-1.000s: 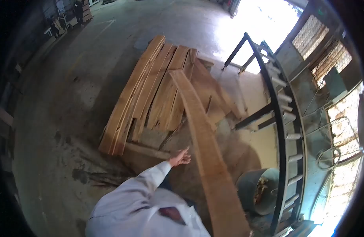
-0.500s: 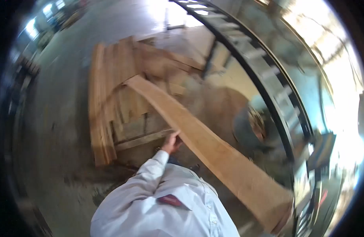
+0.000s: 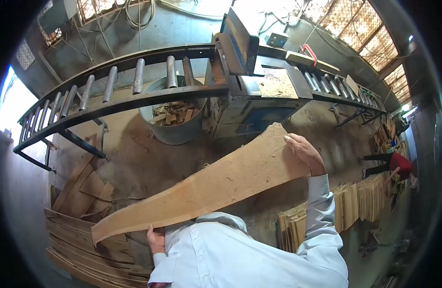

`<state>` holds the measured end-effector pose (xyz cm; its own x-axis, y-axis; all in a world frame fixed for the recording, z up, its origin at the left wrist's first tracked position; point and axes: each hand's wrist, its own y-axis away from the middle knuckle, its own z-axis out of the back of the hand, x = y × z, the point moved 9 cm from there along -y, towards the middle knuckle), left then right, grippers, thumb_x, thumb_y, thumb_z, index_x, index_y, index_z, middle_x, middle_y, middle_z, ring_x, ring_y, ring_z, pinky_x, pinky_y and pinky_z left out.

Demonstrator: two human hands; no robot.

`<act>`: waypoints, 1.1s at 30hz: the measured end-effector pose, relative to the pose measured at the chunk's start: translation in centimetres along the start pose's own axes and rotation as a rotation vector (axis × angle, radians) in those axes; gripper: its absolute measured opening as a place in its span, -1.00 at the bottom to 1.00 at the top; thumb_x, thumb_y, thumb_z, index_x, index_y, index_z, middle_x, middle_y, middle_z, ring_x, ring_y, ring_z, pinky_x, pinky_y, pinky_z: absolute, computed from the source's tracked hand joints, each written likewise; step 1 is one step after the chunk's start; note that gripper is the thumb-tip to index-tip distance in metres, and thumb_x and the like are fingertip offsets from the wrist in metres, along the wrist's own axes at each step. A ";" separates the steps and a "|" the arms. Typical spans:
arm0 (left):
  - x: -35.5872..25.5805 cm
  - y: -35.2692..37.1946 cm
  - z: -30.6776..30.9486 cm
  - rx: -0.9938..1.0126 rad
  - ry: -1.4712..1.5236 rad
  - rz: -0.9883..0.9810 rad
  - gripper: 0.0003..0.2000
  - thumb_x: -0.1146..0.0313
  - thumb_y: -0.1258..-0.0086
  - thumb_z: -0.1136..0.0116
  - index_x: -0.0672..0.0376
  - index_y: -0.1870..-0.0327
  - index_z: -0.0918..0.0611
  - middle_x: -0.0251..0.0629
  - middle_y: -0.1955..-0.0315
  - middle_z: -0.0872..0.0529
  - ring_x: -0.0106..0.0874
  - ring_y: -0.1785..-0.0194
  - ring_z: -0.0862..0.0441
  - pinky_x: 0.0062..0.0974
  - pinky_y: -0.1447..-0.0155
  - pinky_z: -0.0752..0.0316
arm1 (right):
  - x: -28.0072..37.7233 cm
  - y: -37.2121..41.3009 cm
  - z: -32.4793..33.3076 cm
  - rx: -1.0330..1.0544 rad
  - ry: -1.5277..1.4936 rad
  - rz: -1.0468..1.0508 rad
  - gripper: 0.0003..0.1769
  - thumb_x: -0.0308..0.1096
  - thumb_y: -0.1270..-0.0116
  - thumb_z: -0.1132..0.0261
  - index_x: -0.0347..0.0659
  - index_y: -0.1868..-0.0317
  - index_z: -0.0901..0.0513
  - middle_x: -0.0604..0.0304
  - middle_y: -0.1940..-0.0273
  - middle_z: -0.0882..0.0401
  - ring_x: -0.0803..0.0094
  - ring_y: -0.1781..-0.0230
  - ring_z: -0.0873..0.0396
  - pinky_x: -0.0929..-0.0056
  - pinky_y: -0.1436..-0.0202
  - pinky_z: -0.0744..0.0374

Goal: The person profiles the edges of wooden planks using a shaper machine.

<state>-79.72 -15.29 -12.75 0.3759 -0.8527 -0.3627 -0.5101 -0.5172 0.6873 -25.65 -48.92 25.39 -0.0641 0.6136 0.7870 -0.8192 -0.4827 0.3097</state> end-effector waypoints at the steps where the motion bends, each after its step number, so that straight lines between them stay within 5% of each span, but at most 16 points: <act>1: -0.2 0.1 0.4 -0.035 -0.020 0.000 -0.64 0.26 -0.51 -0.03 0.19 -0.25 -0.48 -0.16 -0.14 -0.61 -0.18 -0.17 -0.56 -0.15 -0.28 -0.48 | -1.0 -0.6 -0.2 0.061 0.080 -0.026 -0.60 -0.16 -0.54 -0.06 -0.37 -0.02 -0.57 0.24 0.12 -0.63 0.52 0.14 -0.51 0.46 0.00 -0.47; 4: -0.3 -1.2 0.4 0.038 -0.069 0.014 -0.62 0.24 -0.50 -0.03 0.20 -0.26 -0.47 -0.14 -0.16 -0.60 -0.17 -0.17 -0.56 -0.14 -0.27 -0.47 | -0.8 -0.7 -0.4 0.007 0.051 0.005 -0.63 -0.19 -0.53 -0.05 -0.39 0.04 -0.56 0.16 0.17 -0.64 0.45 0.16 -0.52 0.44 -0.01 -0.48; 7: -0.1 -1.9 1.2 -0.075 -0.072 0.087 -0.59 0.18 -0.49 -0.06 0.22 -0.24 -0.47 -0.14 -0.15 -0.60 -0.17 -0.17 -0.55 -0.13 -0.25 -0.47 | 1.4 -1.8 -0.7 -0.110 0.132 0.224 -0.67 -0.22 -0.54 -0.07 -0.37 0.08 -0.56 0.30 0.27 -0.56 0.58 0.22 -0.42 0.51 0.07 -0.45; 11: -1.2 -3.8 -0.6 -0.050 0.087 0.061 -0.55 0.08 -0.49 -0.06 0.22 -0.22 -0.48 -0.14 -0.12 -0.61 -0.17 -0.15 -0.55 -0.13 -0.24 -0.46 | 4.6 -4.2 -1.8 -0.093 0.205 0.168 -0.66 -0.21 -0.53 -0.08 -0.39 0.09 -0.56 0.29 0.32 -0.56 0.59 0.22 -0.41 0.51 0.08 -0.45; 15: -4.5 -5.9 0.4 -0.179 0.200 -0.092 -0.54 0.03 -0.52 0.01 0.18 -0.25 -0.47 -0.17 -0.11 -0.62 -0.19 -0.15 -0.54 -0.19 -0.26 -0.44 | 8.1 -6.2 -3.7 -0.062 0.214 0.080 -0.58 -0.17 -0.53 -0.03 -0.36 -0.13 -0.55 0.12 -0.01 -0.59 0.42 -0.06 -0.48 0.46 -0.19 -0.40; 18: -5.8 -10.5 3.7 -0.052 0.370 -0.123 -0.53 0.06 -0.54 0.02 0.19 -0.30 -0.43 -0.17 -0.20 -0.56 -0.22 -0.26 -0.47 -0.20 -0.40 -0.32 | 9.0 -8.1 -5.6 -0.147 0.884 0.329 -0.51 -0.14 -0.54 0.01 -0.26 -0.31 -0.46 -0.12 -0.32 -0.35 0.11 -0.32 -0.34 0.25 -0.37 -0.30; 19: -6.7 -11.5 2.8 -0.021 0.354 -0.207 -0.53 0.08 -0.54 0.02 0.21 -0.30 -0.43 -0.18 -0.23 -0.54 -0.21 -0.31 -0.44 -0.21 -0.41 -0.32 | 7.1 -10.1 -4.7 -0.110 0.403 0.116 -0.44 -0.07 -0.57 0.09 -0.30 -0.36 -0.40 0.03 -0.33 -0.38 0.29 -0.33 -0.33 0.36 -0.40 -0.27; 20: -6.2 -12.3 1.6 0.026 0.536 -0.107 -0.56 0.14 -0.53 -0.01 0.20 -0.30 -0.43 -0.19 -0.24 -0.53 -0.20 -0.32 -0.43 -0.18 -0.43 -0.30 | 7.4 -11.8 -5.2 -0.083 0.484 0.207 -0.44 -0.03 -0.56 0.06 -0.33 -0.28 -0.46 -0.05 -0.23 -0.46 0.20 -0.21 -0.42 0.32 -0.29 -0.35; 22: -6.9 -13.8 2.4 -0.233 0.439 -0.248 -0.59 0.20 -0.52 -0.04 0.17 -0.30 -0.43 -0.20 -0.24 -0.52 -0.21 -0.31 -0.43 -0.16 -0.42 -0.31 | 9.3 -14.4 -6.0 -0.111 0.617 0.372 -0.41 0.03 -0.52 0.00 -0.39 -0.13 -0.58 -0.20 -0.03 -0.62 0.02 0.02 -0.60 0.23 -0.07 -0.53; 25: -5.7 -14.4 3.4 -0.433 0.438 -0.241 -0.60 0.23 -0.51 -0.07 0.16 -0.29 -0.43 -0.19 -0.25 -0.51 -0.21 -0.30 -0.45 -0.13 -0.39 -0.35 | 12.7 -13.3 -8.0 -0.365 0.464 0.027 -0.38 0.01 -0.55 0.07 -0.45 -0.16 -0.54 -0.19 0.00 -0.63 0.07 0.06 -0.60 0.22 -0.05 -0.54; 33: -5.1 -14.3 -1.3 -0.473 0.440 -0.182 -0.54 0.16 -0.48 -0.10 0.13 -0.31 -0.41 -0.18 -0.24 -0.51 -0.18 -0.28 -0.45 -0.07 -0.37 -0.34 | -5.6 -20.6 2.8 -0.300 0.275 -0.197 -0.45 0.05 -0.48 -0.10 -0.25 -0.20 -0.51 0.12 -0.06 -0.60 0.24 0.00 -0.56 0.31 -0.07 -0.52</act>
<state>-73.37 -3.48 -19.91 0.7556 -0.5934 -0.2774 -0.0521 -0.4766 0.8776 -6.85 -44.15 16.08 -0.0056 0.8383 0.5452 -0.9574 -0.1619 0.2391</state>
